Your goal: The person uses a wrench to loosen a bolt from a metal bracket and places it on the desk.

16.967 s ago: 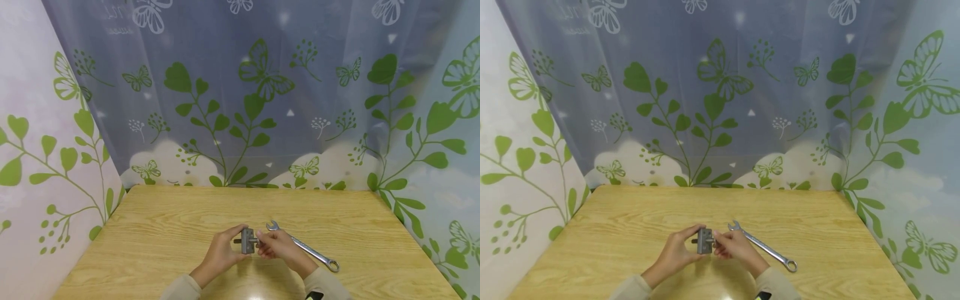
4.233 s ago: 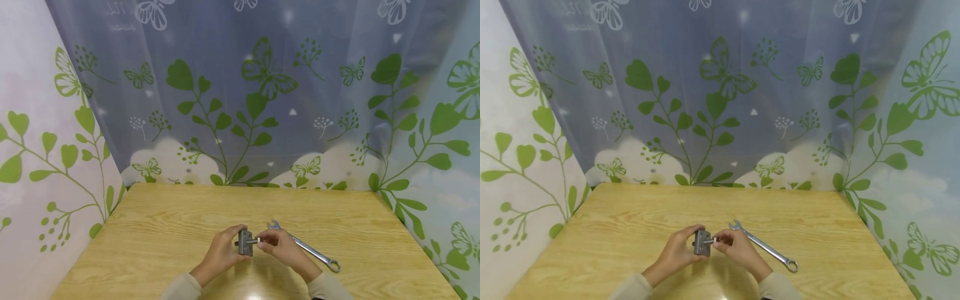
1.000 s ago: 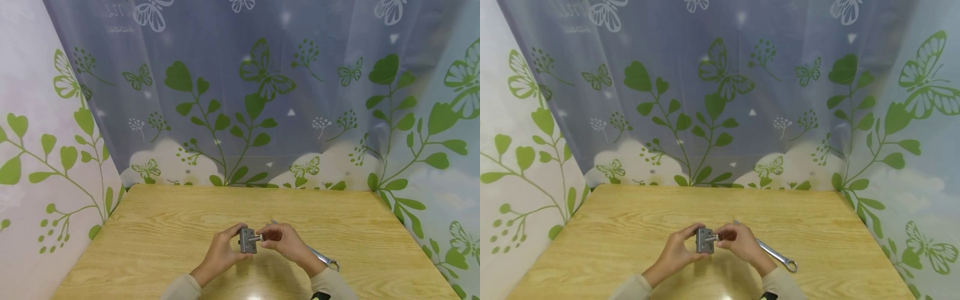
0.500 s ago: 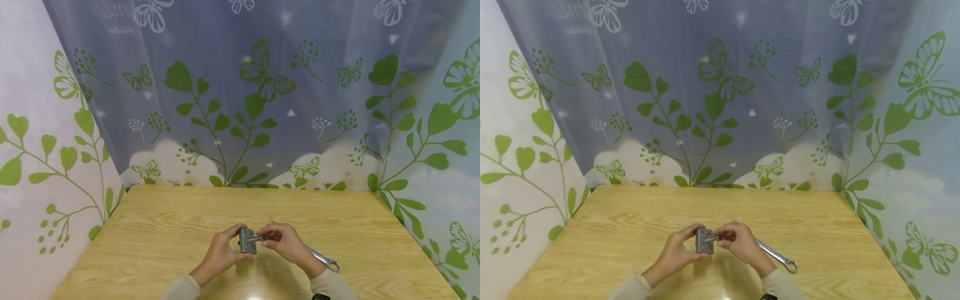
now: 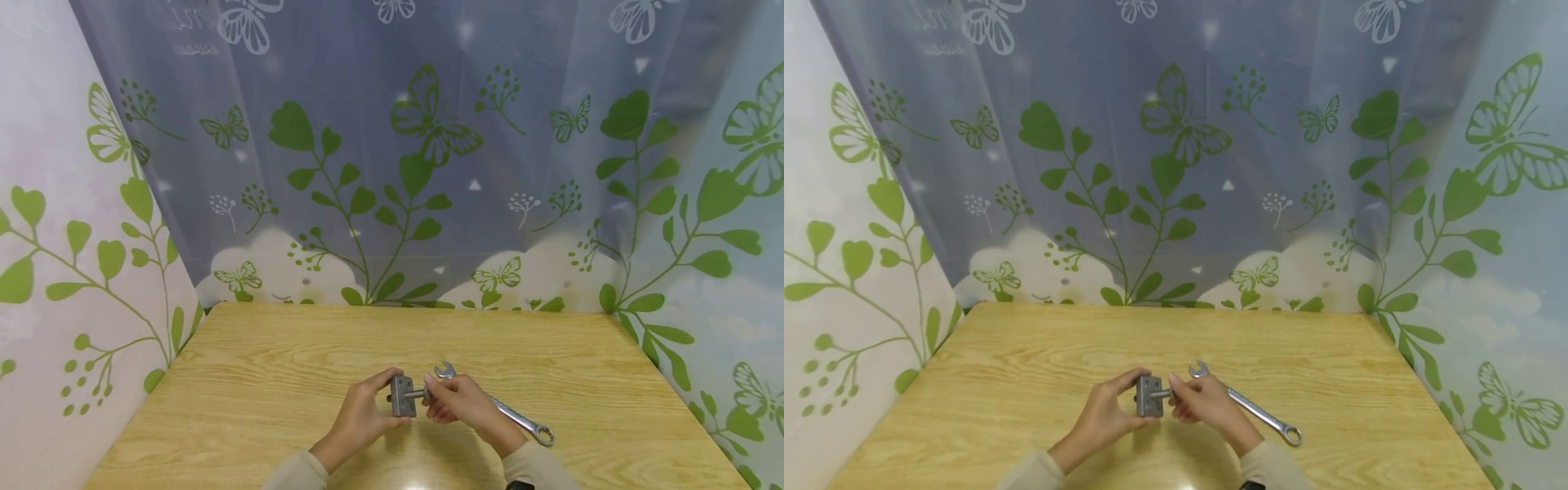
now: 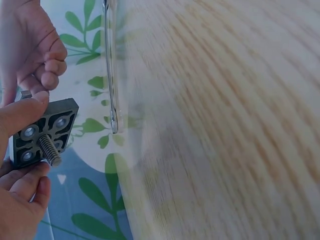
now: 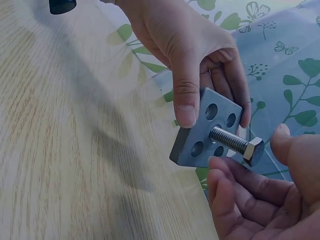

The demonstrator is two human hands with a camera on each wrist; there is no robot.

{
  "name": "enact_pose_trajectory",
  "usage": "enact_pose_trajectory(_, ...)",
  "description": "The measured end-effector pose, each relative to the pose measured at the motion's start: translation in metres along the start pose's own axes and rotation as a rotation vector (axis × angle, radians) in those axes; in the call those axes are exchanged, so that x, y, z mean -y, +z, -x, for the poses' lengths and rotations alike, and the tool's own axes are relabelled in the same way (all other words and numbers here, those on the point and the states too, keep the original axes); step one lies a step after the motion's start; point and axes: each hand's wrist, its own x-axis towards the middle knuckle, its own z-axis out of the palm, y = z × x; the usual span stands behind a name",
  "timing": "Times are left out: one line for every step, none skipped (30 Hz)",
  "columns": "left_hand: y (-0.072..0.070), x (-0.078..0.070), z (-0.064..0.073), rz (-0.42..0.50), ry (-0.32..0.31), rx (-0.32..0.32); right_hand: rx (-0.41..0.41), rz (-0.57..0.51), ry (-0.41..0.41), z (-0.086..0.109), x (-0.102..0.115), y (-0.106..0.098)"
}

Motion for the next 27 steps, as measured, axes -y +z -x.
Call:
enact_pose_trajectory(0.0002,0.0,0.0001,-0.003,0.003,0.0,-0.004,0.0,0.008,-0.0003,-0.0002,0.0005)
enact_pose_trajectory(0.0005,0.0003,0.0001,-0.006,0.006,0.0,-0.006,0.002,0.016,-0.0004,-0.0002,0.0008)
enact_pose_trajectory(0.0008,0.0007,0.0001,-0.008,0.009,0.002,-0.004,0.005,0.021,-0.0002,-0.0001,0.0008)
enact_pose_trajectory(0.0011,0.0012,0.0002,-0.008,0.011,0.002,-0.002,0.005,0.023,0.0,0.0001,0.0006)
enact_pose_trajectory(0.0013,0.0015,0.0003,-0.01,0.014,0.003,0.003,0.007,0.02,0.0002,-0.0001,0.0001)
enact_pose_trajectory(0.0016,0.002,0.0004,-0.012,0.016,0.005,0.007,0.006,0.012,0.0004,-0.0003,-0.0005)
enact_pose_trajectory(0.0018,0.0024,0.0006,-0.015,0.017,0.006,0.009,0.011,-0.004,0.0006,-0.0007,-0.0013)
enact_pose_trajectory(0.0018,0.0027,0.001,-0.015,0.018,0.008,0.011,0.016,-0.025,0.001,-0.001,-0.002)
enact_pose_trajectory(0.0018,0.0028,0.0014,-0.015,0.017,0.011,0.011,0.024,-0.051,0.0013,-0.0014,-0.0026)
enact_pose_trajectory(0.0017,0.0029,0.0017,-0.015,0.017,0.013,0.007,0.029,-0.076,0.0017,-0.0017,-0.0031)
enact_pose_trajectory(0.0017,0.0029,0.0019,-0.015,0.017,0.014,0.005,0.036,-0.1,0.0022,-0.0018,-0.0035)
enact_pose_trajectory(0.0016,0.0028,0.0022,-0.013,0.015,0.015,0.0,0.04,-0.12,0.0023,-0.0017,-0.0037)
enact_pose_trajectory(0.0016,0.0027,0.0025,-0.011,0.015,0.015,-0.005,0.045,-0.136,0.0025,-0.0019,-0.0038)
enact_pose_trajectory(0.0016,0.0028,0.0025,-0.01,0.013,0.015,-0.007,0.044,-0.147,0.0027,-0.0019,-0.0038)
enact_pose_trajectory(0.0016,0.0027,0.0023,-0.011,0.013,0.013,-0.01,0.042,-0.153,0.0027,-0.0017,-0.0038)
enact_pose_trajectory(0.0017,0.0026,0.0024,-0.013,0.015,0.01,-0.012,0.04,-0.156,0.0027,-0.0013,-0.0036)
enact_pose_trajectory(0.0018,0.0026,0.0024,-0.013,0.013,0.008,-0.012,0.041,-0.159,0.0027,-0.0012,-0.0036)
enact_pose_trajectory(0.002,0.0026,0.0024,-0.015,0.013,0.006,-0.014,0.043,-0.162,0.0025,-0.0011,-0.0035)
enact_pose_trajectory(0.0022,0.0028,0.0023,-0.017,0.015,0.004,-0.015,0.046,-0.164,0.0025,-0.0009,-0.0035)
enact_pose_trajectory(0.0025,0.0029,0.0022,-0.019,0.016,0.002,-0.015,0.048,-0.165,0.0024,-0.0006,-0.0036)
enact_pose_trajectory(0.0025,0.0028,0.0022,-0.02,0.019,0.001,-0.016,0.051,-0.165,0.0023,-0.0003,-0.0036)
enact_pose_trajectory(0.0027,0.0028,0.002,-0.02,0.019,-0.001,-0.015,0.052,-0.166,0.0023,-0.0003,-0.0037)
enact_pose_trajectory(0.0026,0.0027,0.0019,-0.017,0.016,0.0,-0.015,0.055,-0.168,0.0022,-0.0003,-0.0039)
enact_pose_trajectory(0.0027,0.0028,0.0016,-0.016,0.017,0.001,-0.016,0.06,-0.176,0.0019,-0.0002,-0.0041)
enact_pose_trajectory(0.0027,0.0028,0.0013,-0.014,0.018,0.001,-0.015,0.065,-0.181,0.0018,-0.0003,-0.0044)
enact_pose_trajectory(0.0024,0.0026,0.001,-0.012,0.017,0.004,-0.011,0.065,-0.181,0.0018,-0.0004,-0.0047)
enact_pose_trajectory(0.0022,0.0024,0.0007,-0.01,0.016,0.006,-0.003,0.066,-0.177,0.0018,-0.0006,-0.005)
